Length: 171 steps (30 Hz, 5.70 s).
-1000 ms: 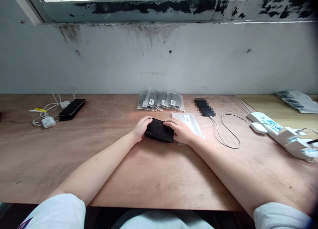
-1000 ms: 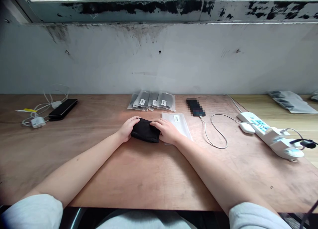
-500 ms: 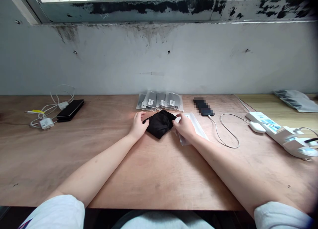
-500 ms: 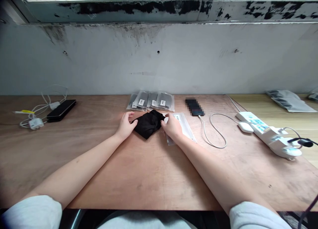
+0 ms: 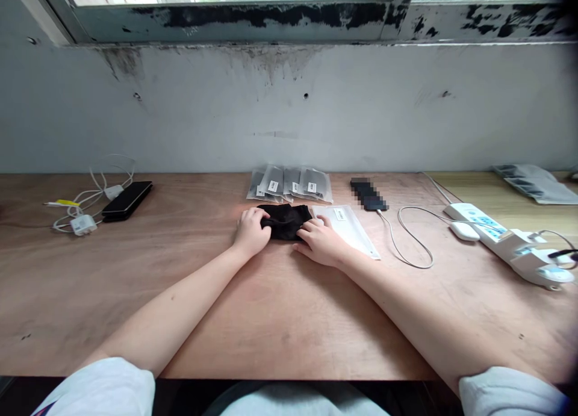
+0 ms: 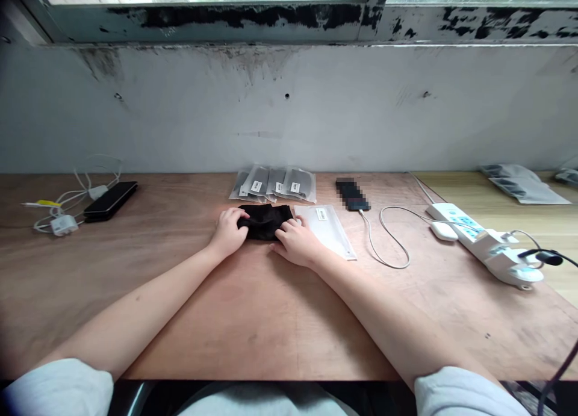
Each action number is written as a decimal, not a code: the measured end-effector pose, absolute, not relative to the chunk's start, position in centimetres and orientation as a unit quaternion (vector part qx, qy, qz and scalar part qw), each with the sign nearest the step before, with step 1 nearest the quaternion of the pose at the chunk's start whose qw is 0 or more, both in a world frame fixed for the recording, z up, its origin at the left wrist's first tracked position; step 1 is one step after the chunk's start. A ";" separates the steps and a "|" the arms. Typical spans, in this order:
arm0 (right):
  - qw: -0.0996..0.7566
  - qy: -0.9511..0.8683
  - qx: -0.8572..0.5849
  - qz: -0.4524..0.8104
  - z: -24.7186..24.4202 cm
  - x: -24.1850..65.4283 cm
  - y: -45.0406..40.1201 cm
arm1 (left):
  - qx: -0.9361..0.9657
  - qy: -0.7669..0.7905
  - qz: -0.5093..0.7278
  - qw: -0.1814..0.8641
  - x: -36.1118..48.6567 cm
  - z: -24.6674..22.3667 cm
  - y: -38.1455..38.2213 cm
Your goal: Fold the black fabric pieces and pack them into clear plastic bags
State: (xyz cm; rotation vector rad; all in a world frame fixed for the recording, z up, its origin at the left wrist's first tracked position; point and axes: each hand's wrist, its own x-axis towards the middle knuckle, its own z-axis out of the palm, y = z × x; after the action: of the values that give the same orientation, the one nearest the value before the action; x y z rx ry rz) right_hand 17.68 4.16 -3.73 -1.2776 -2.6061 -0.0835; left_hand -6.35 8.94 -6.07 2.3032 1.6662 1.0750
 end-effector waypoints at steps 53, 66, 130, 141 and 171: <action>0.523 -0.648 -0.355 0.425 8.5 21.9 1.9 | 0.554 0.422 0.469 0.544 -11.9 10.0 6.1; 0.174 -0.868 -0.465 0.019 -4.8 18.0 6.2 | 0.835 0.509 0.175 0.110 -4.9 -6.8 8.7; 0.474 -0.708 -0.485 0.199 -4.4 16.4 4.8 | 0.663 0.272 0.537 0.445 -4.2 2.1 5.9; 0.377 -0.760 -0.517 0.116 -5.4 16.5 5.5 | 0.852 0.365 0.376 0.002 -4.4 -2.3 5.5; 0.293 -0.816 -0.493 -0.071 -4.9 20.3 7.4 | 0.774 0.340 0.517 0.137 -6.2 -6.6 8.8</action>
State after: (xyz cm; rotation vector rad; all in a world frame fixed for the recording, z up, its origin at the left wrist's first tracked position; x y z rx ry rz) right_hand 20.34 7.44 -4.85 -1.3121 -2.1750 -0.1895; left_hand -6.19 8.78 -6.60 2.2389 0.9827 1.4966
